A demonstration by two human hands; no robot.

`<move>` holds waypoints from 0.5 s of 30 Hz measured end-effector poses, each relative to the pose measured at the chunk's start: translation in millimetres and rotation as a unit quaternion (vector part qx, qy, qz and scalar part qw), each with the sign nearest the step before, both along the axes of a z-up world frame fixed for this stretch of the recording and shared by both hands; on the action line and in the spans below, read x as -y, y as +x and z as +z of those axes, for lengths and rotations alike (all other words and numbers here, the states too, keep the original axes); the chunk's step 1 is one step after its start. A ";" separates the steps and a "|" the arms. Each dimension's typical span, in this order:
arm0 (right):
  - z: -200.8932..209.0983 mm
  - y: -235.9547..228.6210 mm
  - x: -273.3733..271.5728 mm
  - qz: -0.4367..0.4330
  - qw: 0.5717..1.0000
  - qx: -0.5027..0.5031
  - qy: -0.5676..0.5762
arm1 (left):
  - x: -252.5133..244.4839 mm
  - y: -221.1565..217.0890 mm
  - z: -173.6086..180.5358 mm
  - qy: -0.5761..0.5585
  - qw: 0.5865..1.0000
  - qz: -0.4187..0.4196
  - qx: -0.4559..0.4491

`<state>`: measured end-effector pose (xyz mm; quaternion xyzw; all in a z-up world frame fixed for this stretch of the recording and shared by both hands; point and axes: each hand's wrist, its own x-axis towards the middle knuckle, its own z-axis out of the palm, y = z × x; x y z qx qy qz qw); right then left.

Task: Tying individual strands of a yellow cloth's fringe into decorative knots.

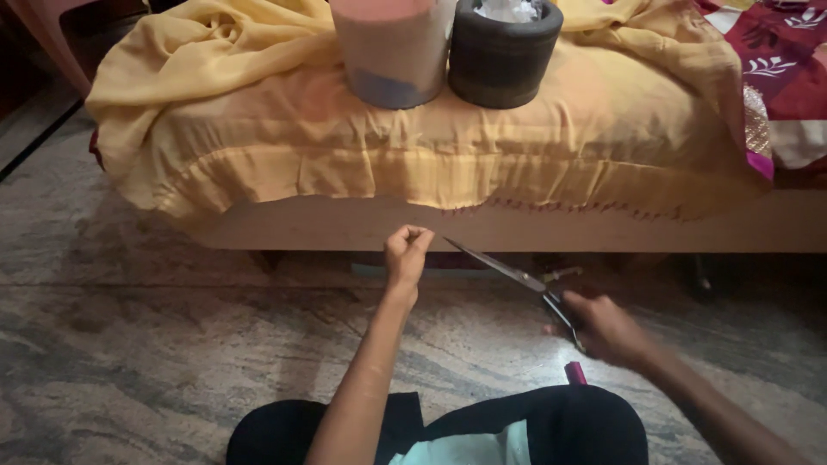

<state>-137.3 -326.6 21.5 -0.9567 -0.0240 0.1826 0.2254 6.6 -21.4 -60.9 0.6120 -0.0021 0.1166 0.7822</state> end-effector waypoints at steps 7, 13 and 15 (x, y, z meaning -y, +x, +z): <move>-80.9 -63.0 23.2 -0.008 0.997 -0.075 -0.012 | 4.3 -5.8 31.3 -0.034 0.999 0.011 -0.028; -159.0 -124.1 26.5 0.065 0.994 -0.089 0.023 | 14.6 0.3 30.4 -0.073 0.996 -0.053 -0.023; -348.1 -121.7 83.3 0.091 0.992 -0.084 -0.035 | 14.9 5.8 21.1 -0.062 0.997 -0.042 -0.013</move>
